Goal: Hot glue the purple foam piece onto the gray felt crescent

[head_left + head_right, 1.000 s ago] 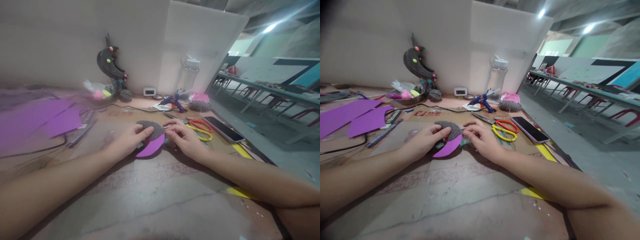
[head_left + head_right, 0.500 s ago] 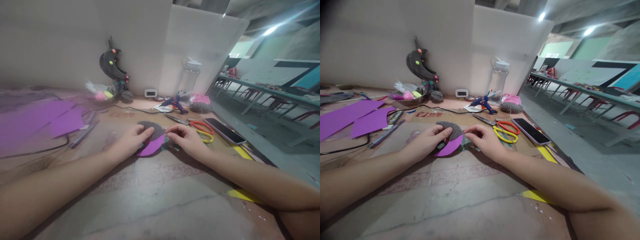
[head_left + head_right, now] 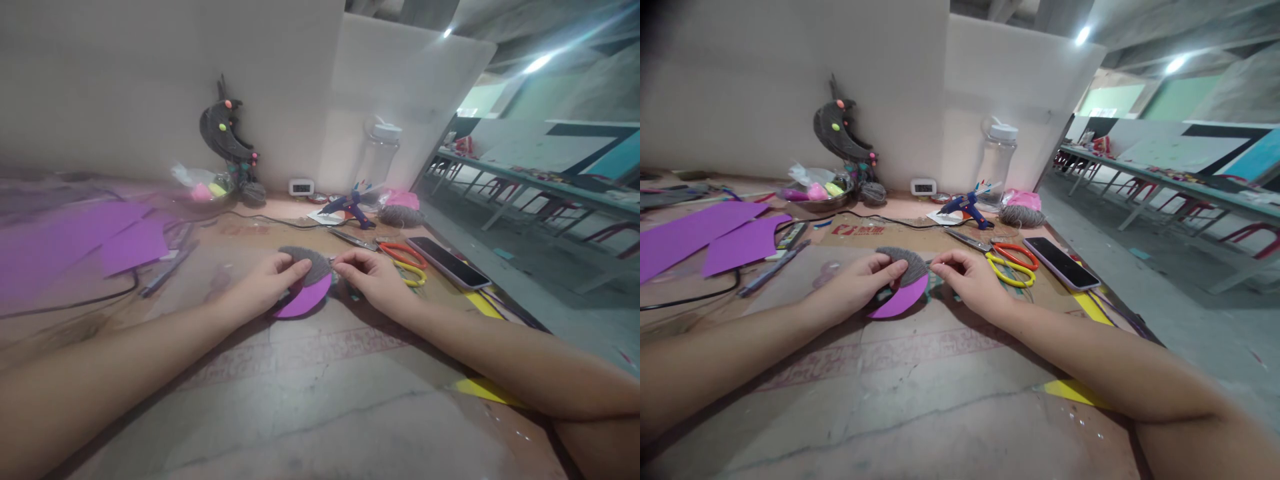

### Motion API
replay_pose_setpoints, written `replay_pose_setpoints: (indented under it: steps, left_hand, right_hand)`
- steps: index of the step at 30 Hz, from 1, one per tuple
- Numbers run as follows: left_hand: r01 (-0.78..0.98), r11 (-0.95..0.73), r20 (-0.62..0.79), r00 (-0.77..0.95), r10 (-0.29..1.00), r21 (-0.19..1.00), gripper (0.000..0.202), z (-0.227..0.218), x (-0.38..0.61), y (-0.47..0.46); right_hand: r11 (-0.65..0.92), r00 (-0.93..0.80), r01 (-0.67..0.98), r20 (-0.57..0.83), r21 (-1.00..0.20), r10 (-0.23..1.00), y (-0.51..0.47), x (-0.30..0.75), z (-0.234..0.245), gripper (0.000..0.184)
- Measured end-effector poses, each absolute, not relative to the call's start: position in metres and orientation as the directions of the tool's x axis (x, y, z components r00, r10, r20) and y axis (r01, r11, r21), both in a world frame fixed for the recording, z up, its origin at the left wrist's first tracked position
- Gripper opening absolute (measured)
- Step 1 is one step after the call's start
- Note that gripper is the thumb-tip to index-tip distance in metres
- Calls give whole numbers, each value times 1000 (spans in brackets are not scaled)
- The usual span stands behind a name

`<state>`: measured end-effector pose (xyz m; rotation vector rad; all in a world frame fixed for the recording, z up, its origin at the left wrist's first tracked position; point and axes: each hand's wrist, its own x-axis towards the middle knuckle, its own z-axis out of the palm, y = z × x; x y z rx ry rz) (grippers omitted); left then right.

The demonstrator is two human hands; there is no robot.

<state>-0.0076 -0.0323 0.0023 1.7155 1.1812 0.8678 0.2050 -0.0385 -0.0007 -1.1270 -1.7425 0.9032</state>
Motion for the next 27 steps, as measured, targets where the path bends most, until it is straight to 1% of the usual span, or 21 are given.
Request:
replay_pose_setpoints:
  steps: [4, 7, 8, 11, 13, 14, 16, 18, 23, 27]
  left_hand:
    - [320, -173, 70, 308, 949, 932, 38, 2, -7, -32]
    - [321, -165, 76, 271, 960, 933, 39, 0, -7, -31]
    - [321, -170, 90, 249, 964, 932, 40, -1, -7, -31]
    - [314, -194, 144, 175, 974, 930, 40, -4, -8, -28]
    - [303, -177, 146, 121, 982, 936, 40, -5, -9, -26]
    - [301, -169, 143, 106, 984, 939, 40, -5, -9, -26]
    - [305, -180, 156, 101, 983, 935, 40, -6, -10, -26]
    - [307, -200, 172, 117, 978, 930, 39, -5, -10, -27]
    - [265, -237, 198, 165, 966, 935, 32, 0, -8, -29]
    - [237, -221, 182, 175, 968, 946, 31, 3, -7, -33]
  right_hand:
    - [354, -250, 380, 273, -855, 929, -39, 204, 2, 17]
    - [392, -280, 415, 295, -821, 914, -37, 204, 4, 21]
    - [399, -261, 401, 314, -825, 913, -37, 205, 4, 21]
    - [451, -126, 344, 436, -823, 891, -35, 208, 5, 21]
    - [476, -126, 378, 466, -794, 876, -37, 209, 6, 16]
    - [472, -171, 415, 443, -778, 880, -38, 208, 7, 14]
    - [442, -268, 493, 352, -750, 897, -42, 204, 10, 13]
    - [428, -313, 539, 299, -725, 901, -45, 199, 12, 15]
    - [451, -365, 529, 287, -719, 886, -45, 191, 13, 12]
    - [417, -343, 544, 261, -728, 902, -42, 191, 8, 14]
